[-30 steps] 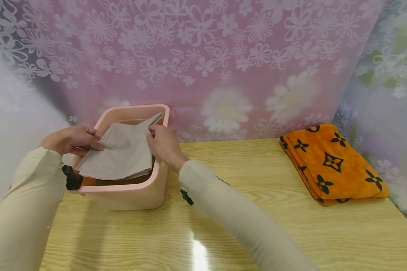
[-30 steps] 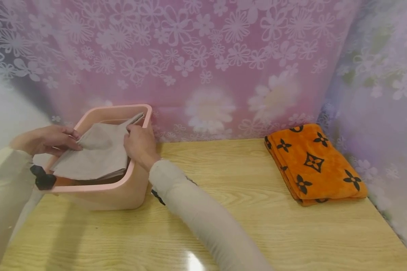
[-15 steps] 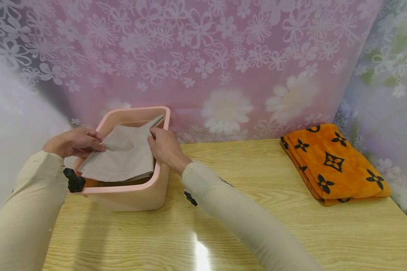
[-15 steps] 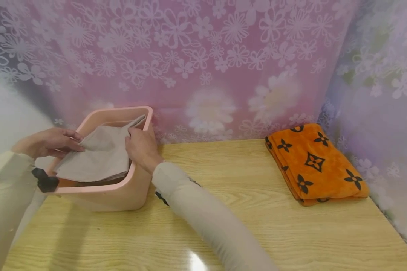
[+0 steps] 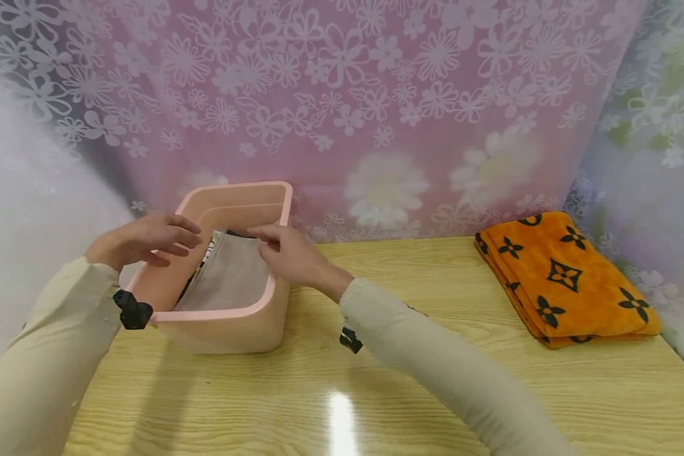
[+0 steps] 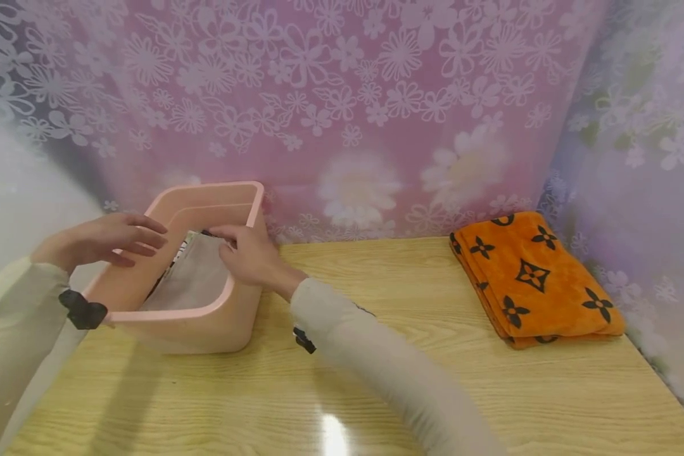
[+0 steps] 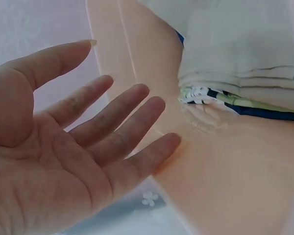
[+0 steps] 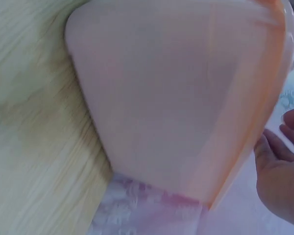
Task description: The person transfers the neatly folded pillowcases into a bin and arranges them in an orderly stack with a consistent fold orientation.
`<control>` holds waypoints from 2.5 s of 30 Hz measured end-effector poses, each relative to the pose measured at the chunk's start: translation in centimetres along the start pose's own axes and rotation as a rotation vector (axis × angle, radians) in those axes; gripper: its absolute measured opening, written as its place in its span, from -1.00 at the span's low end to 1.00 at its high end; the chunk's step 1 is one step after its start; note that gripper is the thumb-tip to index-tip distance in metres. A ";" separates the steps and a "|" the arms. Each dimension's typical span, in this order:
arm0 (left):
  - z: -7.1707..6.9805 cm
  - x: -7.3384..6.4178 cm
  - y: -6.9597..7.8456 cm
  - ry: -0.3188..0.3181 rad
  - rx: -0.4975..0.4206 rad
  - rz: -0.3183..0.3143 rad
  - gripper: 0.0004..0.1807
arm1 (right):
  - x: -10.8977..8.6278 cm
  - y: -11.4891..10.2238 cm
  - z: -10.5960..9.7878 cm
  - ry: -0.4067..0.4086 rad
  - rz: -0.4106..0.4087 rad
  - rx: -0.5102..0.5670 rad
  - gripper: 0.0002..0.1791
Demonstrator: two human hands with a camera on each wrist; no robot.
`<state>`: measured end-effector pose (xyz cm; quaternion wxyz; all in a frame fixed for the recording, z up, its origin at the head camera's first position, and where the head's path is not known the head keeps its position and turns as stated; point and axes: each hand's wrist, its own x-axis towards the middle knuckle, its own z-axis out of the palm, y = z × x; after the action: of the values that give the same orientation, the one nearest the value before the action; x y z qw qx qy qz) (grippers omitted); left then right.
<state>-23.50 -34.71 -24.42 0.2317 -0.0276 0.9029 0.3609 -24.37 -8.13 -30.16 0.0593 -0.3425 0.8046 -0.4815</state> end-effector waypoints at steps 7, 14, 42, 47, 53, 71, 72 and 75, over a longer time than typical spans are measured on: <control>1.7 -0.2 1.6 0.080 0.007 0.143 -0.42 | -1.4 1.4 -3.2 -0.044 -0.001 -0.022 -0.57; 5.6 -1.0 4.3 0.381 0.142 0.381 -0.56 | -3.4 2.9 -6.9 -0.073 0.026 -0.197 -0.51; 18.8 -2.4 10.0 0.811 0.571 1.002 -0.54 | -15.3 6.3 -14.8 -0.075 -0.018 -0.886 -0.33; 20.5 -1.9 9.7 0.785 0.641 0.936 -0.51 | -16.8 7.2 -15.2 -0.071 -0.055 -0.984 -0.32; 22.8 -0.5 9.2 0.729 0.763 0.866 -0.46 | -18.2 8.3 -15.2 -0.092 -0.025 -1.020 -0.30; 26.8 2.5 7.8 0.563 0.923 0.734 -0.35 | -21.1 11.6 -15.2 -0.104 0.048 -1.103 -0.29; 26.9 2.7 7.7 0.560 0.922 0.735 -0.35 | -21.3 11.7 -15.1 -0.102 0.048 -1.110 -0.29; 27.2 3.1 7.7 0.557 0.920 0.744 -0.35 | -21.8 12.1 -15.3 -0.101 0.065 -1.116 -0.29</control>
<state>-17.07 -10.60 -38.09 -0.1633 0.2961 0.9407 -0.0267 -20.28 20.00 -37.03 -0.0777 -0.3195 0.9437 0.0365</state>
